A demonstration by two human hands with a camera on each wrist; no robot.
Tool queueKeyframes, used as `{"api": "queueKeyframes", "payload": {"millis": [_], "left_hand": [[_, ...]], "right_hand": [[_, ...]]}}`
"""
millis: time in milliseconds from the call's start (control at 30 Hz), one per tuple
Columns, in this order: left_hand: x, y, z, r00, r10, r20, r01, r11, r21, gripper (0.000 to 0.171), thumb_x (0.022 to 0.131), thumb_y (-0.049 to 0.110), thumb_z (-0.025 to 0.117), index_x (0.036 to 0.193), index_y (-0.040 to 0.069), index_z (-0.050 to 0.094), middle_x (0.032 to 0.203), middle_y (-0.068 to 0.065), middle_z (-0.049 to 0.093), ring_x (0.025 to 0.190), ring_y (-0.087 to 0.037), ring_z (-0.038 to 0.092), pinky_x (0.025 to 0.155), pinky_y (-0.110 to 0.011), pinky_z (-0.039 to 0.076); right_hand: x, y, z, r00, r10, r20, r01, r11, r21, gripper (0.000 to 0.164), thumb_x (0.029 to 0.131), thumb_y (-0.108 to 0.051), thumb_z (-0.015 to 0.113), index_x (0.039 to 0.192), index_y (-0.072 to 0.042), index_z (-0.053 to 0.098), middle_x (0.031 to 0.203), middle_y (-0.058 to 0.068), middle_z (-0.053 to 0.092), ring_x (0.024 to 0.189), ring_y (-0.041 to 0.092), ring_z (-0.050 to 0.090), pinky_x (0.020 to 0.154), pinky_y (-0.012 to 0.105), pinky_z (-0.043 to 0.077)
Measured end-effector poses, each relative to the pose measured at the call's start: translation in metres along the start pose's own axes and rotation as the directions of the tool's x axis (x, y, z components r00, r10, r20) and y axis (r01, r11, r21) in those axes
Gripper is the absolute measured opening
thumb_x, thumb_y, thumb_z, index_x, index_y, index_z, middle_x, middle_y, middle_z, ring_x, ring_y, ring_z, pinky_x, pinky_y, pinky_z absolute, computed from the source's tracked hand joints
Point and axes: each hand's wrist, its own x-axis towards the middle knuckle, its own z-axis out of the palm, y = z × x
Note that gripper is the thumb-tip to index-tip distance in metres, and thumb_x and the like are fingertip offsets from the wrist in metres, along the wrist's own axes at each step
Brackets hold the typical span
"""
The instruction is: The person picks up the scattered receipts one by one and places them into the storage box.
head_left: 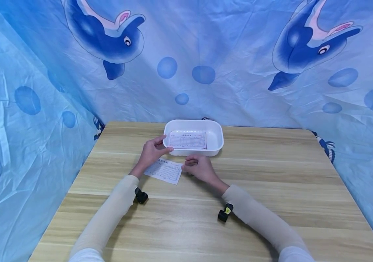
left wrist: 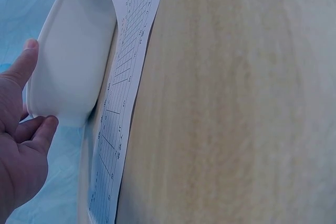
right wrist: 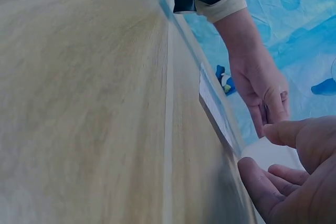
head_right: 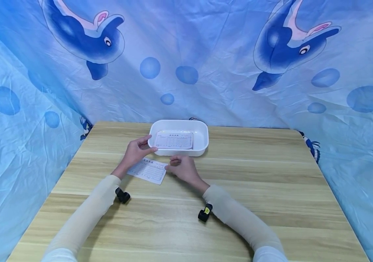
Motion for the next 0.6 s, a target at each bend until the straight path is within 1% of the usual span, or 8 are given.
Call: {"api": "queueKeyframes", "payload": {"millis": [133, 267, 400, 533, 600], "left_hand": [[0.0, -0.001, 0.0, 1.0, -0.001, 0.001, 0.001, 1.0, 0.008, 0.079, 0.084, 0.037, 0.086, 0.148, 0.004, 0.053, 0.146, -0.018, 0.057, 0.129, -0.032, 0.061, 0.105, -0.043, 0.053], [0.0, -0.002, 0.0, 1.0, 0.006, 0.001, -0.006, 1.0, 0.001, 0.078, 0.084, 0.034, 0.086, 0.148, 0.003, 0.053, 0.146, -0.019, 0.057, 0.128, -0.033, 0.061, 0.105, -0.043, 0.053], [0.001, -0.003, 0.0, 1.0, 0.012, 0.002, -0.012, 1.0, -0.011, 0.079, 0.084, 0.035, 0.086, 0.148, 0.003, 0.052, 0.146, -0.02, 0.057, 0.128, -0.034, 0.061, 0.105, -0.043, 0.053], [0.0, -0.002, -0.001, 1.0, 0.016, 0.007, -0.016, 1.0, -0.024, 0.08, 0.084, 0.035, 0.086, 0.148, 0.002, 0.051, 0.147, -0.021, 0.055, 0.13, -0.035, 0.059, 0.106, -0.043, 0.052], [0.0, -0.001, -0.001, 1.0, 0.017, 0.009, -0.017, 0.999, -0.03, 0.08, 0.084, 0.034, 0.086, 0.148, 0.001, 0.051, 0.148, -0.021, 0.055, 0.131, -0.035, 0.058, 0.106, -0.043, 0.052]], "right_hand": [[0.001, 0.001, 0.004, 0.999, 0.034, -0.006, -0.034, 0.999, 0.002, 0.04, 0.085, -0.01, 0.084, 0.118, 0.006, 0.068, 0.104, 0.015, 0.076, 0.079, 0.021, 0.075, 0.067, 0.033, 0.064], [0.004, 0.003, 0.007, 0.997, 0.073, -0.011, -0.073, 0.997, 0.014, 0.039, 0.084, -0.01, 0.084, 0.117, 0.005, 0.069, 0.102, 0.014, 0.076, 0.079, 0.021, 0.075, 0.067, 0.033, 0.064], [0.007, 0.004, 0.01, 0.995, 0.103, -0.016, -0.103, 0.994, 0.026, 0.038, 0.084, -0.01, 0.084, 0.115, 0.004, 0.069, 0.099, 0.013, 0.076, 0.077, 0.02, 0.074, 0.067, 0.032, 0.064], [0.009, 0.003, 0.011, 0.993, 0.12, -0.011, -0.12, 0.993, 0.022, 0.037, 0.083, -0.008, 0.084, 0.115, 0.005, 0.069, 0.096, 0.013, 0.076, 0.075, 0.019, 0.074, 0.066, 0.031, 0.064], [0.009, 0.001, 0.012, 0.993, 0.114, -0.004, -0.114, 0.993, 0.011, 0.037, 0.083, -0.007, 0.084, 0.115, 0.005, 0.068, 0.094, 0.013, 0.076, 0.073, 0.019, 0.074, 0.066, 0.031, 0.064]]}}
